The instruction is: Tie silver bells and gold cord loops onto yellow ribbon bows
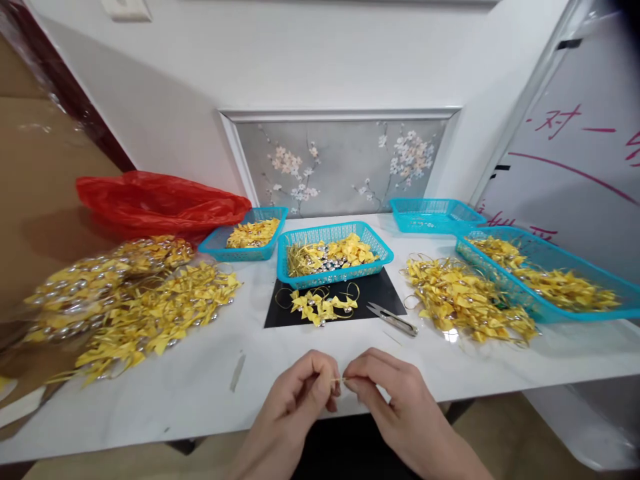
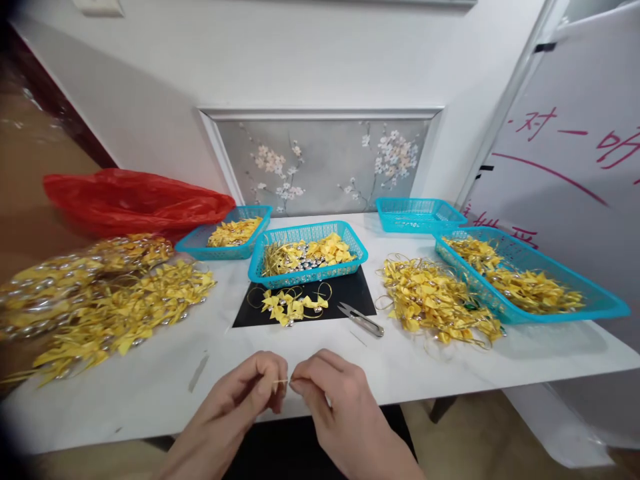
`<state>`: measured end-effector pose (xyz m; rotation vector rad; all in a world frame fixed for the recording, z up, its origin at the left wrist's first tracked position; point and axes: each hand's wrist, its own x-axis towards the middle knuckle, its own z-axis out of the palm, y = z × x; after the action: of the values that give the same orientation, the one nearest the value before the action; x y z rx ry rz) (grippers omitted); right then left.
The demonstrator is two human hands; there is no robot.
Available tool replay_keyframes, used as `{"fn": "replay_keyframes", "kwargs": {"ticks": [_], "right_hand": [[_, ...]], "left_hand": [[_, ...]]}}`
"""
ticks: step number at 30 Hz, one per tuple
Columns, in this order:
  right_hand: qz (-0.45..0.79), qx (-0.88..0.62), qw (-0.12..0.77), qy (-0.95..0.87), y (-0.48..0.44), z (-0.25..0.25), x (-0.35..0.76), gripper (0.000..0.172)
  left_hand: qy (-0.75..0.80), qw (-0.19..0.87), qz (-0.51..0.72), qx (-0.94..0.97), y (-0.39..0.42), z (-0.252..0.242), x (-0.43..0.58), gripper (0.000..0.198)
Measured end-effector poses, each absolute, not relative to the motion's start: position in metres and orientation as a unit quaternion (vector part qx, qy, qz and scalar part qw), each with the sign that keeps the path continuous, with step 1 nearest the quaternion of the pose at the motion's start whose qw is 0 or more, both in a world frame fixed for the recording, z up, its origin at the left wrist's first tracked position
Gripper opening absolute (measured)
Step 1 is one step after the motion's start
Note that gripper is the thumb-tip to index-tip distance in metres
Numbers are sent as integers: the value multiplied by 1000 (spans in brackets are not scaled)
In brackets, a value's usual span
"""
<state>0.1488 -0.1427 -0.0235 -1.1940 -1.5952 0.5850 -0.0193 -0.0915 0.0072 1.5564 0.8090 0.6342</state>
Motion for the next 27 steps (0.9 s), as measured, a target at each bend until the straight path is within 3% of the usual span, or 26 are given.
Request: {"fn": "replay_keyframes", "kwargs": {"ticks": [3,6,10,13,17,27], "right_hand": [[238,-496,512,-660,-141,-25,148,19],[229,-501,506,-664,-140,-30,145,21],[236,-521,458,-680,-141,-35,142,22],[244,-518,421,-703,-146,-29,140,22],[252,-480,445,-713,-151,-12,140,20],[242,-491,461,-698,-135,-6,150,20]], "left_hand": [[329,734,313,505,-94,6,-19,26],[319,786,342,404,-93,3,-19,27],[351,726,381,453,-88,-3,-25,27],[372,666,402,507,-83,-6,-29,16],[372,620,378,579,-84,-3,-26,9],[297,662,257,638,-95,-2,-28,23]]}}
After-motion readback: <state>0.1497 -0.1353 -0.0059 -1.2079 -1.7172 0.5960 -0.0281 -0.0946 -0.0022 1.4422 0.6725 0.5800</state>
